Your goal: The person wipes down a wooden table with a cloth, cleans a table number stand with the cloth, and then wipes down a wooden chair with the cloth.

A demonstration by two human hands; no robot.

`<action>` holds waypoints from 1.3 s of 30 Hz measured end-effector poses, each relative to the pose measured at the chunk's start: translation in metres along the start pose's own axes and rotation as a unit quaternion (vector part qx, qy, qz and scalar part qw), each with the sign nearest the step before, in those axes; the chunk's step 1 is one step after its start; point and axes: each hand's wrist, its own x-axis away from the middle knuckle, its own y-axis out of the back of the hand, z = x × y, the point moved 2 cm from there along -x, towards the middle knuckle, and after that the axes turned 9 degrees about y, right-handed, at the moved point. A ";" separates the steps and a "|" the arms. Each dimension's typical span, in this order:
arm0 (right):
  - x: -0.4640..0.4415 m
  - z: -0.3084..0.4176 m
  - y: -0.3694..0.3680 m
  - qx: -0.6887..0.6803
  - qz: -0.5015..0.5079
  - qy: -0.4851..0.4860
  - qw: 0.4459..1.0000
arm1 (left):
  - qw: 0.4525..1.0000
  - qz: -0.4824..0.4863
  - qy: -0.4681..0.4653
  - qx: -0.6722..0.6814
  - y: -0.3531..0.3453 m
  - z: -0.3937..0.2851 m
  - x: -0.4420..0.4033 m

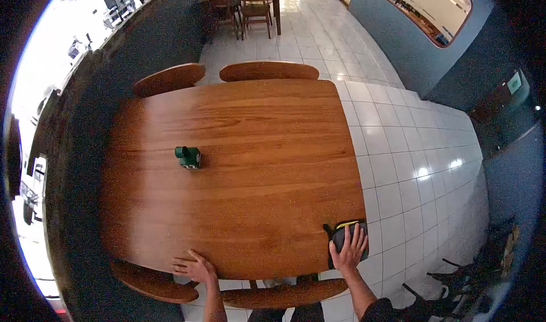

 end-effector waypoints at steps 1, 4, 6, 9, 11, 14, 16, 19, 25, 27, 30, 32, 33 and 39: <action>0.001 -0.001 0.002 -0.003 0.002 0.006 1.000 | 0.998 0.053 0.029 0.003 0.009 -0.004 0.000; -0.007 -0.003 0.004 -0.015 0.015 0.054 0.998 | 0.999 0.048 0.024 -0.006 0.025 -0.010 0.001; -0.029 -0.008 0.008 -0.013 0.012 0.097 0.995 | 0.999 0.044 0.025 -0.009 0.014 -0.004 0.003; -0.079 -0.009 0.016 -0.027 0.094 0.304 0.947 | 0.997 0.066 0.032 -0.012 0.018 -0.007 -0.003; -0.121 -0.017 0.016 -0.037 0.101 0.377 0.920 | 0.994 0.094 0.048 0.002 0.021 -0.011 0.000; -0.190 -0.009 0.003 0.014 0.085 0.366 0.926 | 0.998 0.055 0.036 -0.002 0.020 -0.008 0.000; -0.242 -0.004 -0.012 0.015 -0.022 0.253 0.967 | 0.998 0.053 0.033 -0.009 0.023 -0.008 -0.001; -0.290 0.027 -0.030 0.017 -0.077 0.167 0.983 | 1.000 0.022 0.005 -0.022 -0.013 0.010 -0.005; -0.155 0.065 -0.013 -0.065 -0.002 0.215 0.974 | 0.996 0.081 0.026 -0.021 -0.016 0.011 -0.009; -0.088 0.051 -0.002 -0.084 0.040 0.213 0.973 | 0.997 0.070 0.023 -0.010 -0.011 0.013 -0.009; -0.072 0.023 0.009 -0.066 0.032 0.158 0.985 | 0.998 0.064 0.016 0.020 0.005 0.005 -0.009; -0.104 0.017 -0.001 -0.044 -0.010 0.128 0.991 | 0.996 0.074 0.028 0.034 0.010 0.004 -0.003; -0.133 0.012 -0.009 -0.021 -0.021 0.094 0.995 | 0.995 0.074 0.025 0.054 0.013 0.004 -0.002; -0.277 0.060 -0.034 0.003 -0.073 0.046 0.996 | 0.992 0.063 0.045 0.102 0.000 0.002 0.002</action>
